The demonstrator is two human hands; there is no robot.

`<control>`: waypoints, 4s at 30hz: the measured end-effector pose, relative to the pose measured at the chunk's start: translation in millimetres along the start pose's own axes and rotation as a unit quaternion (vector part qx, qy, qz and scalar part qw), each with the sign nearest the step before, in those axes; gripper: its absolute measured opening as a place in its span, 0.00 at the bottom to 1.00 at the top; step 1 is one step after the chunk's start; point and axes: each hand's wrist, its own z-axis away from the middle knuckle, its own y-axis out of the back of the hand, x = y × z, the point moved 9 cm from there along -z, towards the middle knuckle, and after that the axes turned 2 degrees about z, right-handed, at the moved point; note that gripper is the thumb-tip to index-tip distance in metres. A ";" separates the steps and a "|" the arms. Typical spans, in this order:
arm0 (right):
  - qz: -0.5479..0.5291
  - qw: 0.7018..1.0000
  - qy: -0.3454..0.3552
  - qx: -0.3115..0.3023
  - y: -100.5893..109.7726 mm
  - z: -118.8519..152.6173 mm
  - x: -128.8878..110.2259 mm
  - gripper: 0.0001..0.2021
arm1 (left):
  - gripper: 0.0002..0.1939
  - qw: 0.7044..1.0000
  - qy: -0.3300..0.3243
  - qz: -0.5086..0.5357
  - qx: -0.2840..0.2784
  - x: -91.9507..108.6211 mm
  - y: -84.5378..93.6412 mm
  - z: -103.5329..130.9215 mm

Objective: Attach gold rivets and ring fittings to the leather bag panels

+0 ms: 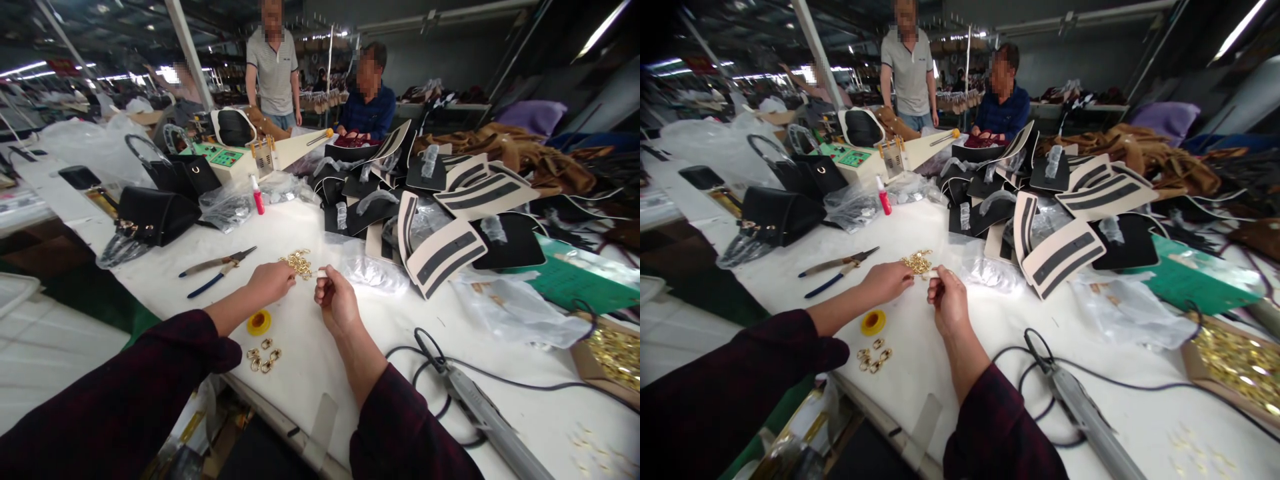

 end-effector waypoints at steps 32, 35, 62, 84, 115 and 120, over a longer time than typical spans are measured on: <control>0.117 0.986 0.077 -0.090 -36.8 28.8 -15.2 0.14 | 0.24 0.728 0.161 0.663 0.065 -14.8 18.0 106.1; 0.132 0.984 0.084 -0.088 -37.6 29.8 -17.0 0.14 | 0.22 0.740 0.158 0.650 0.072 -14.0 20.8 109.6; 0.207 0.963 0.130 -0.117 -58.3 50.9 -37.7 0.14 | 0.21 0.530 0.183 0.825 0.070 2.1 4.5 130.4; 0.230 0.955 0.147 -0.112 -59.9 53.5 -43.6 0.14 | 0.19 0.527 0.186 0.826 0.074 7.9 5.1 130.7; 0.096 0.988 0.119 0.004 -11.2 19.2 -56.8 0.16 | 0.09 0.932 0.098 0.346 -0.052 25.0 -5.1 112.3; 0.067 0.993 0.101 0.016 1.2 10.0 -51.4 0.17 | 0.06 0.958 0.054 0.262 -0.107 34.4 -14.2 93.3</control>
